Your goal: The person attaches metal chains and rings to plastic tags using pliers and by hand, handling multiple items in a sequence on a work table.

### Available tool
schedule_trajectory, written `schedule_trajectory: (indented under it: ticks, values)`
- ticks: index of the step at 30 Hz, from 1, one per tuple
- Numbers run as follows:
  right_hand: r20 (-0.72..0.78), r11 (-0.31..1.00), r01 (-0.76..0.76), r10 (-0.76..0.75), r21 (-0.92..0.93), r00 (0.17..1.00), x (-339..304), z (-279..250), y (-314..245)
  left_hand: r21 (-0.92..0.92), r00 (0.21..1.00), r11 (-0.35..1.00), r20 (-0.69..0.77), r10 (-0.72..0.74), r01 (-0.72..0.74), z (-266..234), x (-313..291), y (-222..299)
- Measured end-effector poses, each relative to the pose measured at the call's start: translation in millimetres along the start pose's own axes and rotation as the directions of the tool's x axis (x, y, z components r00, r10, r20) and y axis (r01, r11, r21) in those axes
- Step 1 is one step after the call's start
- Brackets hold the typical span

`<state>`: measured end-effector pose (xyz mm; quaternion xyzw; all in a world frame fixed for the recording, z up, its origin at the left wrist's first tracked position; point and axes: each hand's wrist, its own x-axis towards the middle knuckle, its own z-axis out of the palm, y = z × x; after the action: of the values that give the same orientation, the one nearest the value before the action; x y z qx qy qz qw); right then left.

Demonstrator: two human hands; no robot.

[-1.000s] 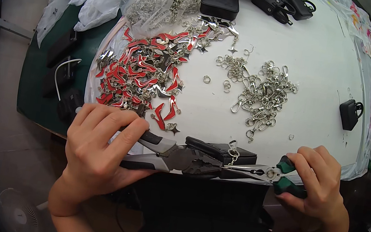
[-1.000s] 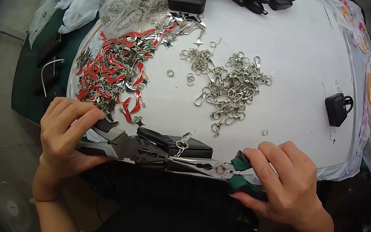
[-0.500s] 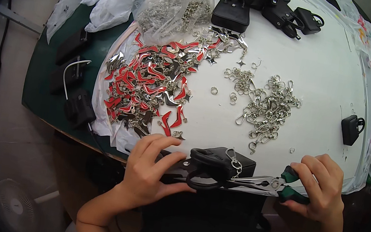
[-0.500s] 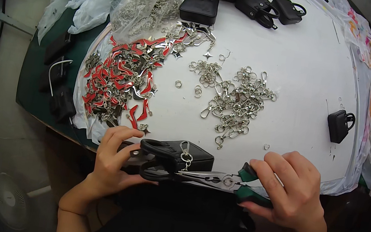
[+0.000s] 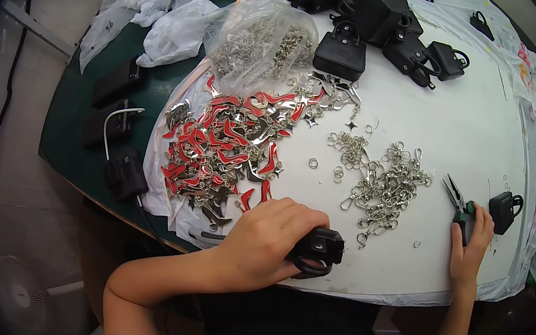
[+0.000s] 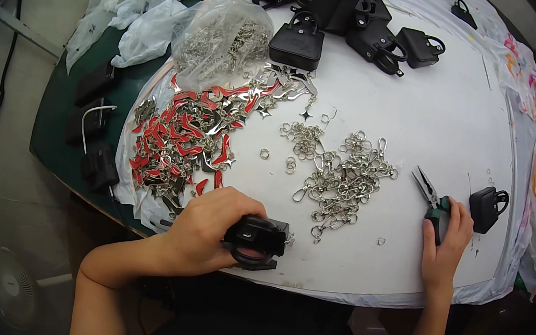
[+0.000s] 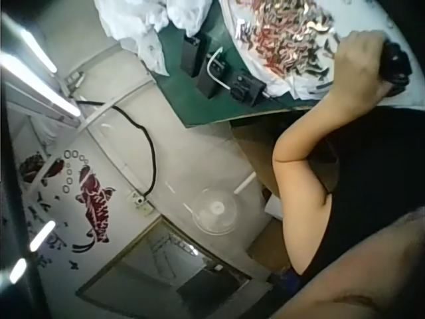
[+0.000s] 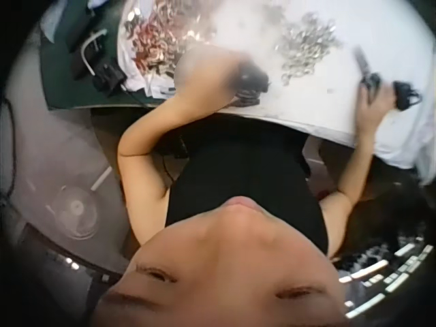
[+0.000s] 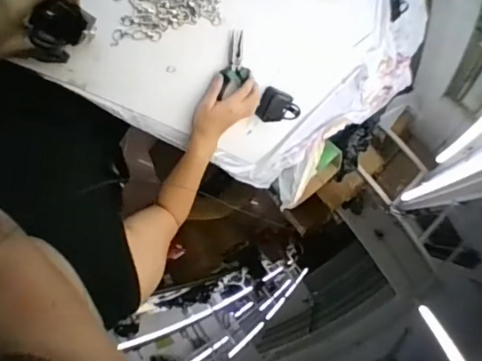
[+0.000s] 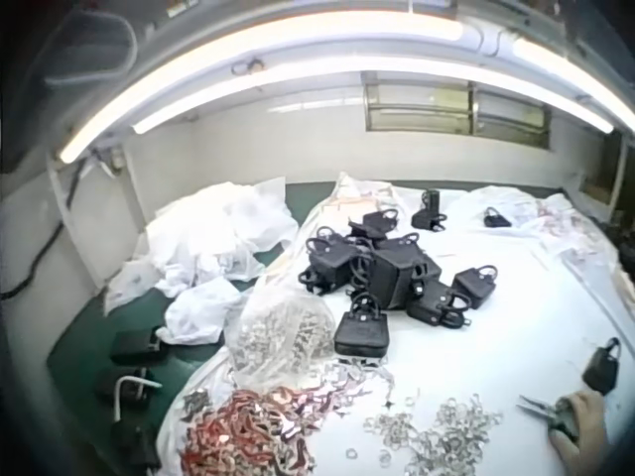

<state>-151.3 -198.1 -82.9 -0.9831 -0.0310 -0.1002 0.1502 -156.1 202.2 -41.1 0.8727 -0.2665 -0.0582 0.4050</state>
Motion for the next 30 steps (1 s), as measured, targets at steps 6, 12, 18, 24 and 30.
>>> schedule_trajectory:
  ticks: [6,12,18,24,30]
  values:
    - [-0.020,0.996,0.066,-0.067,-0.067,0.998,9,-12,-38,-0.336,0.992,0.938,-0.057,-0.114,0.089,-47,49,-34]
    - [-0.069,0.916,0.343,-0.336,0.210,0.939,60,-1,-105,0.424,0.941,0.899,-0.334,0.044,0.109,-45,103,-91]
    - [-0.056,0.787,0.514,-0.528,0.342,0.847,108,50,-152,0.433,0.969,0.886,-0.237,-0.065,0.166,-45,110,-90]
    - [0.045,0.653,0.610,-0.698,0.448,0.715,118,79,-190,0.337,0.954,0.927,-0.293,-0.063,0.165,-55,106,-88]
    - [0.169,0.676,0.476,-0.657,0.562,0.735,114,68,-195,-0.625,0.946,0.763,-0.118,-0.303,0.166,-75,93,-76]
